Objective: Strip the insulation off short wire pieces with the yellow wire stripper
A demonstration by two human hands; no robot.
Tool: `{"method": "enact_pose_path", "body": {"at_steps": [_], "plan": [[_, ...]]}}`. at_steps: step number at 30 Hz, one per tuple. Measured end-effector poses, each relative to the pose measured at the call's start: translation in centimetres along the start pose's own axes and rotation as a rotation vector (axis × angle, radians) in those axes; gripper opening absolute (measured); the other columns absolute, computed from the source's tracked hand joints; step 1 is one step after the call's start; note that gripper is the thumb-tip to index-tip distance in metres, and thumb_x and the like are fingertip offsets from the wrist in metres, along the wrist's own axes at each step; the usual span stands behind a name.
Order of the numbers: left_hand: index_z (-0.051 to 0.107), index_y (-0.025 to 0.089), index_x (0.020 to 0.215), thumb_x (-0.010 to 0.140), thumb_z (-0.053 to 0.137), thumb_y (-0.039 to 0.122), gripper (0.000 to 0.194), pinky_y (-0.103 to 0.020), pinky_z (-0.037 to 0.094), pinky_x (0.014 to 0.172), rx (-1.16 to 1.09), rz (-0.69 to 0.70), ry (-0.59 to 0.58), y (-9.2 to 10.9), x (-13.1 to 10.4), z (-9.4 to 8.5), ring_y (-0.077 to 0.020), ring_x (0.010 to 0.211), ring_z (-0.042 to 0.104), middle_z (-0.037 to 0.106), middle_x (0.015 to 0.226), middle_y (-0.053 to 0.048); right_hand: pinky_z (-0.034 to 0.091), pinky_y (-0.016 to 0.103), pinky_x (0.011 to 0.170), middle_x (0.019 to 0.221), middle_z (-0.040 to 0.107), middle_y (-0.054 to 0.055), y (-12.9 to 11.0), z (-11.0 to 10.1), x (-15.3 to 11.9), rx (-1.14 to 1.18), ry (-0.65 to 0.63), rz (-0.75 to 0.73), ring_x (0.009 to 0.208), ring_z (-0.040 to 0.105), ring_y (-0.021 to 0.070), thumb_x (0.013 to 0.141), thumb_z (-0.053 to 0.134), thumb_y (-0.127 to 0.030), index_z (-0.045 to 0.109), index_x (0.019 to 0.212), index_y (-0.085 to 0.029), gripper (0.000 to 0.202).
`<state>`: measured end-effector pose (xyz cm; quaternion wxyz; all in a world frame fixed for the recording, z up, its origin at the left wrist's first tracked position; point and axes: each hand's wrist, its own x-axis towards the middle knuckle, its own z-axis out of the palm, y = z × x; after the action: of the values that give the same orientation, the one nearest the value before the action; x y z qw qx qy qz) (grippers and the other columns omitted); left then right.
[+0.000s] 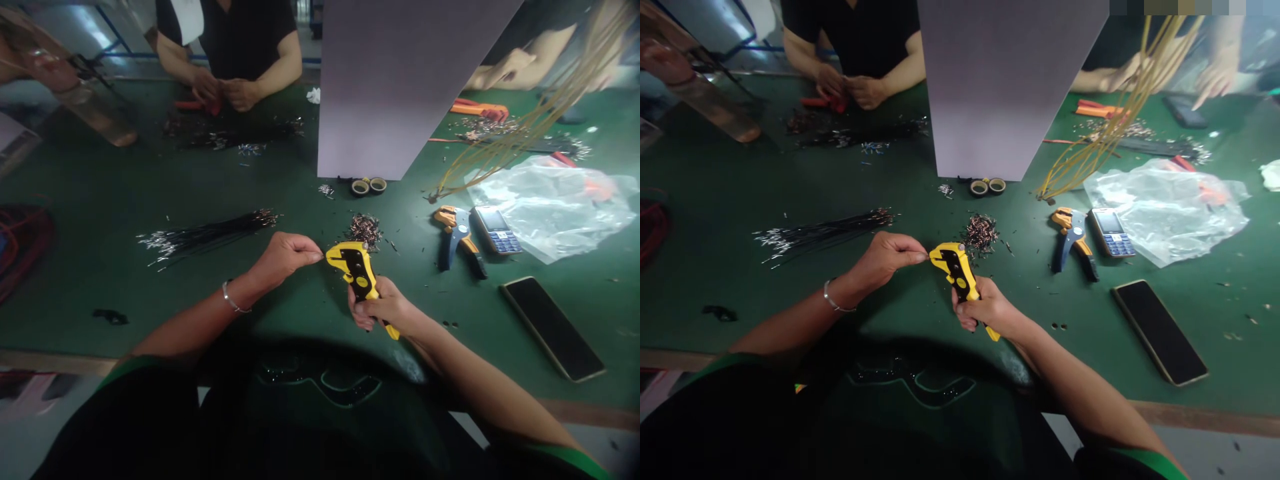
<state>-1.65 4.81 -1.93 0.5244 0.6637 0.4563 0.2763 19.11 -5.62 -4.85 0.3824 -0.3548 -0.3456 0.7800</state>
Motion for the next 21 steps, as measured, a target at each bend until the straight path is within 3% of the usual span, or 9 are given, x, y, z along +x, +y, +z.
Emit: {"method": "enact_pose_path", "body": {"at_steps": [21], "plan": [[0.073,0.015,0.062,0.062,0.071,0.025,0.010,-0.022,0.033,0.050,0.057,-0.007,-0.007,-0.73,0.87,-0.21,-0.0089,0.050,0.046,0.059,0.051,0.001,0.039,0.021,0.038,0.043,0.049,-0.008,0.62,-0.47,0.68,-0.031,-0.069,-0.008,0.036,0.039,0.0058,0.065,0.064,-0.014,0.052,0.071,-0.015,0.014]]}}
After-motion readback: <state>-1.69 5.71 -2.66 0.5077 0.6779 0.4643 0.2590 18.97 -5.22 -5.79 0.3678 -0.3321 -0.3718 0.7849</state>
